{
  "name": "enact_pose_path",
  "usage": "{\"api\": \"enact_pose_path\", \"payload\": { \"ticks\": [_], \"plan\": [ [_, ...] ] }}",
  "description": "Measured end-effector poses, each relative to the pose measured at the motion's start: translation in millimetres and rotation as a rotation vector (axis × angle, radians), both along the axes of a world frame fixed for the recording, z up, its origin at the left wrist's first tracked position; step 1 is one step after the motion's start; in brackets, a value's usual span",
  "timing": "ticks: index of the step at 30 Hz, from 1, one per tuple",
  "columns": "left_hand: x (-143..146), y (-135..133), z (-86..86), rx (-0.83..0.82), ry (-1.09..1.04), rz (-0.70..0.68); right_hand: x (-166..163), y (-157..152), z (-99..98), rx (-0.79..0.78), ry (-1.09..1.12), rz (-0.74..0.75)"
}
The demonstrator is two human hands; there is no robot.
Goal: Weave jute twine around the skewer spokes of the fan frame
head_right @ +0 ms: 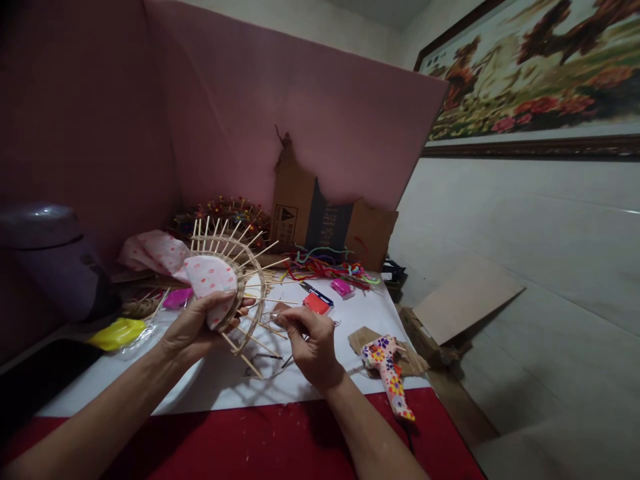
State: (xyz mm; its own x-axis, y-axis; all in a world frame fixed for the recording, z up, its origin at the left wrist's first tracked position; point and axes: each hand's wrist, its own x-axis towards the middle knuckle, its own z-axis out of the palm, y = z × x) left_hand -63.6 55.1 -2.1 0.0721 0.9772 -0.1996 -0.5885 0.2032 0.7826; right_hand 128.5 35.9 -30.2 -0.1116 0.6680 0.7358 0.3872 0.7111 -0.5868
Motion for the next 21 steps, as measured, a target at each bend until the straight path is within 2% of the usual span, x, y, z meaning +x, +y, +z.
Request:
{"api": "enact_pose_path", "payload": {
  "ticks": [5,12,21],
  "plan": [
    [7,-3,-2.3,0.021,-0.023,0.056,-3,-6,0.1,0.105,-0.110,0.005],
    [8,0,-3.2,0.022,-0.135,0.074,-7,-12,-2.1,0.107,-0.289,0.124],
    [-4,5,0.1,-0.003,-0.259,0.087,-7,-13,1.9,0.092,-0.218,0.137]
  ]
}}
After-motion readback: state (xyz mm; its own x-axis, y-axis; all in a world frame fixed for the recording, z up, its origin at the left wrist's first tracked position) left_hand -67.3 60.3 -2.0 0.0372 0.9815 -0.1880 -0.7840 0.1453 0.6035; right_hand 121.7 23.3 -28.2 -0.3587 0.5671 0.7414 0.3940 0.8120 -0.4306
